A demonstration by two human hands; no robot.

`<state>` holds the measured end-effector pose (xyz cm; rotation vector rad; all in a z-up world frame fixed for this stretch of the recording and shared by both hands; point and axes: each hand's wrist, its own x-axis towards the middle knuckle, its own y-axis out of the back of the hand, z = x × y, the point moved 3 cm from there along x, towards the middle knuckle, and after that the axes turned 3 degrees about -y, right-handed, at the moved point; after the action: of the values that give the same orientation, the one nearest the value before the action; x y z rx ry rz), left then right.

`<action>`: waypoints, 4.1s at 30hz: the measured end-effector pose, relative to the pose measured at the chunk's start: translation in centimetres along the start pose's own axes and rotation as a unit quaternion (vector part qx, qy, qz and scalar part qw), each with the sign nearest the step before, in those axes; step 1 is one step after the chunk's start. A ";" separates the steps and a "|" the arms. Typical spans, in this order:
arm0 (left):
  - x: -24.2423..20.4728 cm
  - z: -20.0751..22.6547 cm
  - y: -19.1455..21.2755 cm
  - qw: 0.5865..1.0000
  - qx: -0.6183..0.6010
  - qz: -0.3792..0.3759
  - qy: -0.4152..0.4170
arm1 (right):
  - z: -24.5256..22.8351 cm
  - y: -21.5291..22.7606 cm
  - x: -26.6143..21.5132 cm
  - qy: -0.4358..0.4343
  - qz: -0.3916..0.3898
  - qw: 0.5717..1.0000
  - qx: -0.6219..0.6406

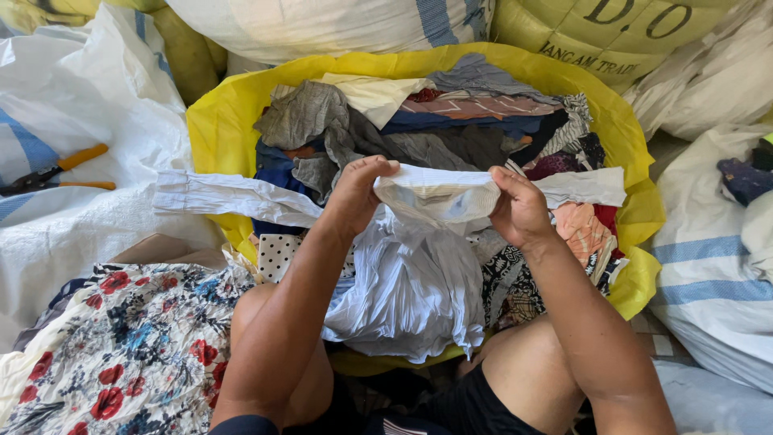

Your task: The person sorts through a pile of clothes in a large yellow bag, picking up a floral shirt and a white long-sleeved shirt to look at them before placing them onto a separate pile.

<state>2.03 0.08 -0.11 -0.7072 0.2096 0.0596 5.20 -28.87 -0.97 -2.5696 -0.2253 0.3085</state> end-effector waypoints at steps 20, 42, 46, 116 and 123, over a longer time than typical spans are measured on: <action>-2.6 3.0 -1.5 0.831 0.334 0.057 -0.442 | -2.9 -3.3 -3.7 0.379 0.067 0.780 -0.493; -5.7 5.0 -1.7 0.583 0.718 -0.151 -0.350 | -6.6 1.6 -4.5 0.228 0.090 0.543 -0.803; -7.0 9.3 -1.3 0.596 0.594 -0.001 -0.540 | -12.9 3.3 -9.4 0.434 0.123 0.662 -0.599; 2.6 -7.7 1.9 0.732 0.674 0.081 0.054 | 14.0 1.0 1.8 0.017 0.325 0.854 -0.406; 0.2 -11.6 3.2 0.840 0.528 0.090 0.089 | 15.4 -2.4 -1.6 0.098 0.296 0.842 -0.441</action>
<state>-0.15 -5.02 -10.76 0.4249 0.4372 0.0475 -0.60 -19.60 -12.23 -3.5147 0.6889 0.1677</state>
